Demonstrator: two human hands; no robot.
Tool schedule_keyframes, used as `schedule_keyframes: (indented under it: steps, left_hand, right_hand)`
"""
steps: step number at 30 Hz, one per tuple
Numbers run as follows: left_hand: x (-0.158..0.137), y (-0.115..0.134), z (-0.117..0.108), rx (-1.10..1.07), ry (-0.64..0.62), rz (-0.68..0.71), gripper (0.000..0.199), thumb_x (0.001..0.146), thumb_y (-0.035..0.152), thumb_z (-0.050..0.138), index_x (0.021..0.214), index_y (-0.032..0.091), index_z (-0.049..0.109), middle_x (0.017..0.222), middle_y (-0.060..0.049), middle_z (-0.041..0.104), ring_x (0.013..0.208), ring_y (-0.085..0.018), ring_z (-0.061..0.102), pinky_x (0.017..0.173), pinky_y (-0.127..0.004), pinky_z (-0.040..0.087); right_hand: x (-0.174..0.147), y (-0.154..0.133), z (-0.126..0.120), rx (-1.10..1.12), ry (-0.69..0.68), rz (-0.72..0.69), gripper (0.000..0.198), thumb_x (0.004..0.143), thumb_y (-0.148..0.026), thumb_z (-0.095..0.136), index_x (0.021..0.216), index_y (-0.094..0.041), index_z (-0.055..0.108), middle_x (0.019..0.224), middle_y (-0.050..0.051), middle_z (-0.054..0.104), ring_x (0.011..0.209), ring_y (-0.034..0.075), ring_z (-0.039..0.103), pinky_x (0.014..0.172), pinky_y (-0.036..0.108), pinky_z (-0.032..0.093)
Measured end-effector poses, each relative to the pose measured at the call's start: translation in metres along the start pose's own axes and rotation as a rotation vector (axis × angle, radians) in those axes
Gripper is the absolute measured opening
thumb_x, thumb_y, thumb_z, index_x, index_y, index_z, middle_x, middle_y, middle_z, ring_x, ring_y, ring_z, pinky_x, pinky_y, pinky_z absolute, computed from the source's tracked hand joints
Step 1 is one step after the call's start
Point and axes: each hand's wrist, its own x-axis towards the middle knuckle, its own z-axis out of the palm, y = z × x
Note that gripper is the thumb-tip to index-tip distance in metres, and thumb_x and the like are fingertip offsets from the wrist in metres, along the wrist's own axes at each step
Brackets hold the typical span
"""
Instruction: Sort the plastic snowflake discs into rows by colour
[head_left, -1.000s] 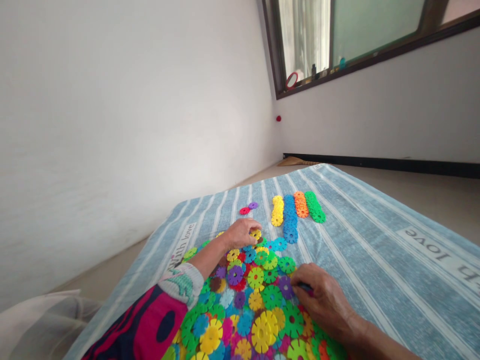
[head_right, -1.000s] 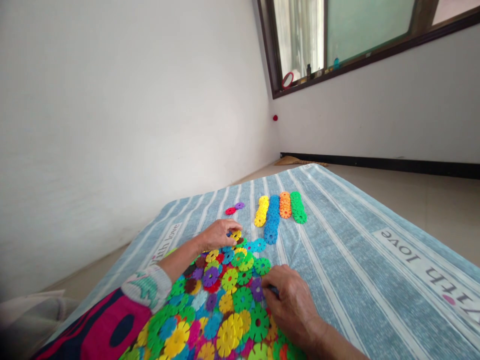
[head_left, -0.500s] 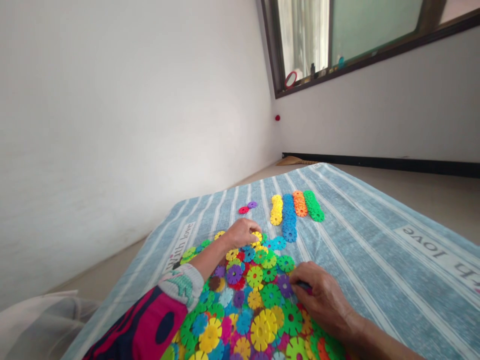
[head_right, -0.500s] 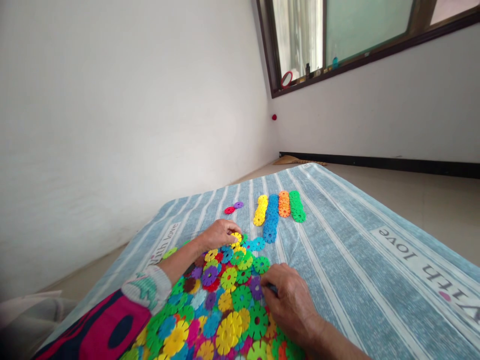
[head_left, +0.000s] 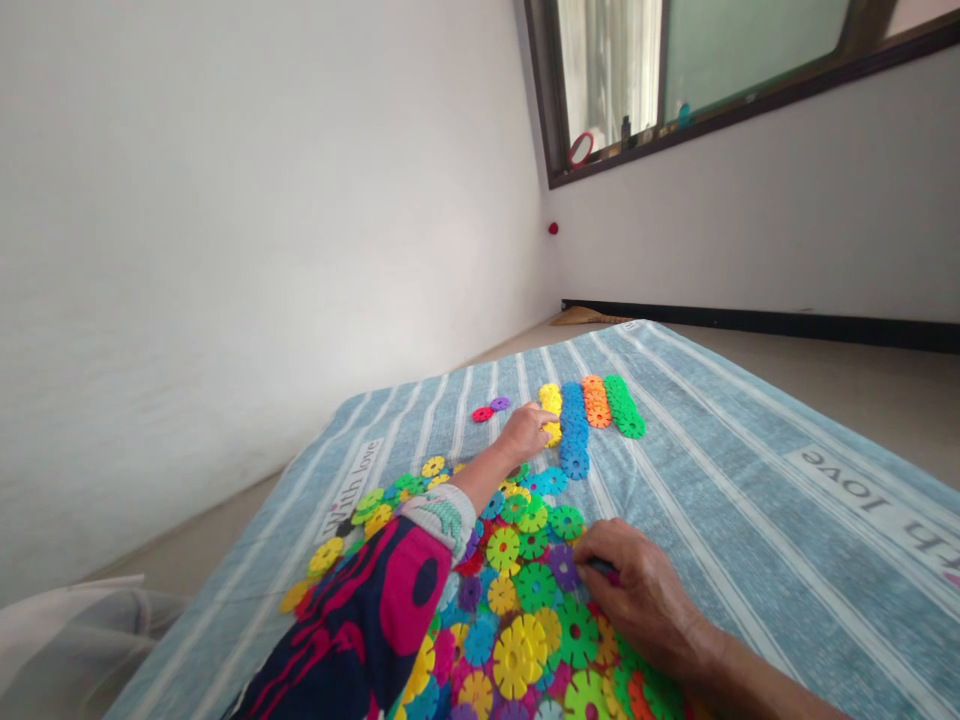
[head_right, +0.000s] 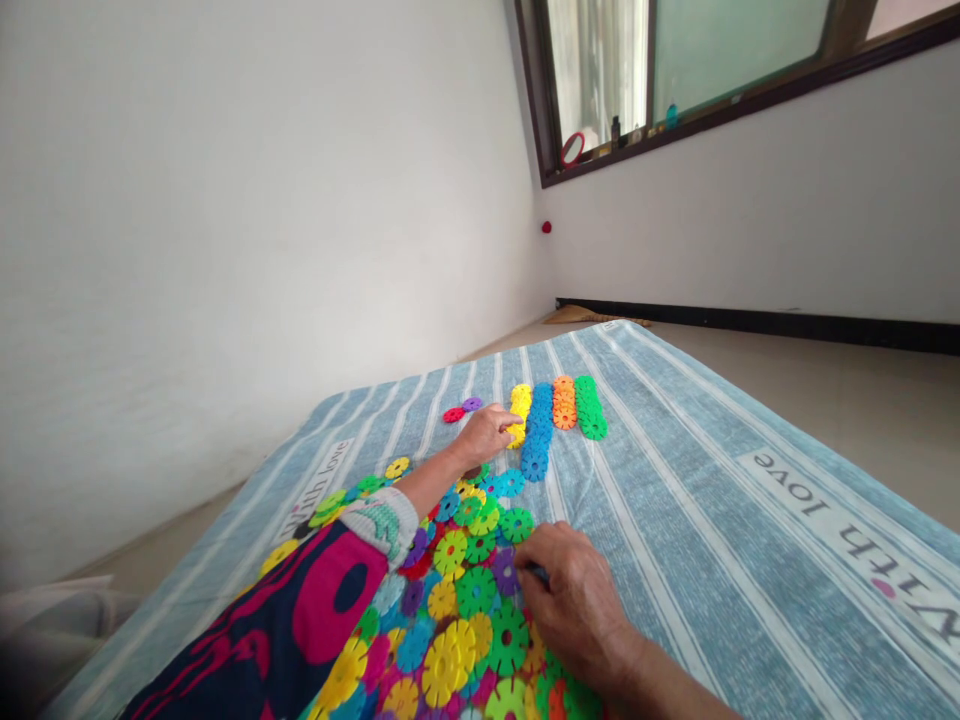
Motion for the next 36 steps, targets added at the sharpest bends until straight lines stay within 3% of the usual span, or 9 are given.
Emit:
schedule_keyframes:
  steps: [4, 6, 11, 19, 23, 27, 31, 36]
  left_hand:
    - [-0.005, -0.005, -0.006, 0.018, 0.067, 0.012, 0.039, 0.068, 0.01, 0.056, 0.104, 0.019, 0.068, 0.099, -0.006, 0.062, 0.093, -0.02, 0.058, 0.085, -0.029, 0.044]
    - [-0.013, -0.011, -0.015, 0.029, 0.076, 0.005, 0.034, 0.069, 0.01, 0.055, 0.099, 0.019, 0.07, 0.094, -0.005, 0.062, 0.089, -0.019, 0.058, 0.084, -0.028, 0.044]
    - [-0.048, -0.029, -0.044, 0.039, -0.029, -0.031, 0.018, 0.066, 0.01, 0.056, 0.076, 0.016, 0.07, 0.071, 0.0, 0.061, 0.066, -0.014, 0.057, 0.066, -0.022, 0.043]
    - [-0.118, -0.033, -0.066, 0.067, -0.156, -0.103, 0.011, 0.065, 0.011, 0.053, 0.062, 0.016, 0.062, 0.062, 0.003, 0.054, 0.061, -0.012, 0.052, 0.058, -0.02, 0.036]
    - [-0.147, -0.011, -0.07, 0.069, -0.154, -0.105, 0.013, 0.07, 0.013, 0.051, 0.061, 0.016, 0.059, 0.063, 0.002, 0.05, 0.063, -0.013, 0.051, 0.061, -0.022, 0.036]
    - [-0.172, 0.028, -0.07, 0.021, -0.203, -0.027, 0.013, 0.075, 0.014, 0.051, 0.065, 0.016, 0.058, 0.066, 0.001, 0.052, 0.067, -0.012, 0.052, 0.063, -0.022, 0.037]
    - [-0.193, 0.067, -0.063, 0.005, -0.281, 0.05, 0.012, 0.078, 0.014, 0.052, 0.069, 0.016, 0.06, 0.069, 0.0, 0.054, 0.069, -0.013, 0.054, 0.064, -0.022, 0.038]
    - [-0.214, 0.092, -0.048, 0.017, -0.249, 0.062, 0.009, 0.08, 0.016, 0.052, 0.081, 0.017, 0.062, 0.082, -0.003, 0.059, 0.082, -0.017, 0.056, 0.073, -0.026, 0.042]
  right_hand:
    - [0.0, 0.0, 0.0, 0.005, 0.002, 0.0, 0.015, 0.076, -0.008, 0.054, 0.074, -0.02, 0.063, 0.075, 0.001, 0.063, 0.077, 0.017, 0.053, 0.072, 0.029, 0.037]
    - [0.0, 0.002, 0.0, 0.0, 0.0, 0.002, 0.015, 0.075, -0.008, 0.054, 0.075, -0.02, 0.063, 0.075, 0.001, 0.063, 0.076, 0.017, 0.054, 0.072, 0.029, 0.037]
    - [-0.001, 0.004, 0.001, -0.004, 0.0, -0.005, 0.015, 0.076, -0.009, 0.054, 0.075, -0.021, 0.064, 0.076, 0.001, 0.063, 0.076, 0.017, 0.054, 0.071, 0.029, 0.038]
    - [-0.003, 0.0, -0.002, -0.013, -0.012, -0.01, 0.015, 0.078, -0.012, 0.052, 0.075, -0.021, 0.065, 0.076, 0.002, 0.063, 0.077, 0.018, 0.056, 0.071, 0.03, 0.04]
    - [-0.002, 0.0, -0.004, 0.0, -0.01, 0.001, 0.016, 0.077, -0.013, 0.052, 0.076, -0.021, 0.066, 0.077, 0.002, 0.064, 0.078, 0.018, 0.057, 0.072, 0.03, 0.041]
    - [-0.002, 0.001, -0.005, 0.014, -0.001, 0.02, 0.016, 0.076, -0.014, 0.052, 0.076, -0.02, 0.067, 0.078, 0.003, 0.065, 0.079, 0.019, 0.058, 0.073, 0.031, 0.042]
    - [-0.002, 0.002, -0.006, 0.033, 0.013, 0.022, 0.015, 0.077, -0.015, 0.053, 0.078, -0.018, 0.068, 0.079, 0.004, 0.066, 0.079, 0.02, 0.06, 0.073, 0.031, 0.043]
    - [-0.002, 0.002, -0.009, 0.062, 0.015, 0.039, 0.015, 0.076, -0.015, 0.054, 0.076, -0.019, 0.068, 0.079, 0.003, 0.067, 0.08, 0.019, 0.061, 0.073, 0.03, 0.044]
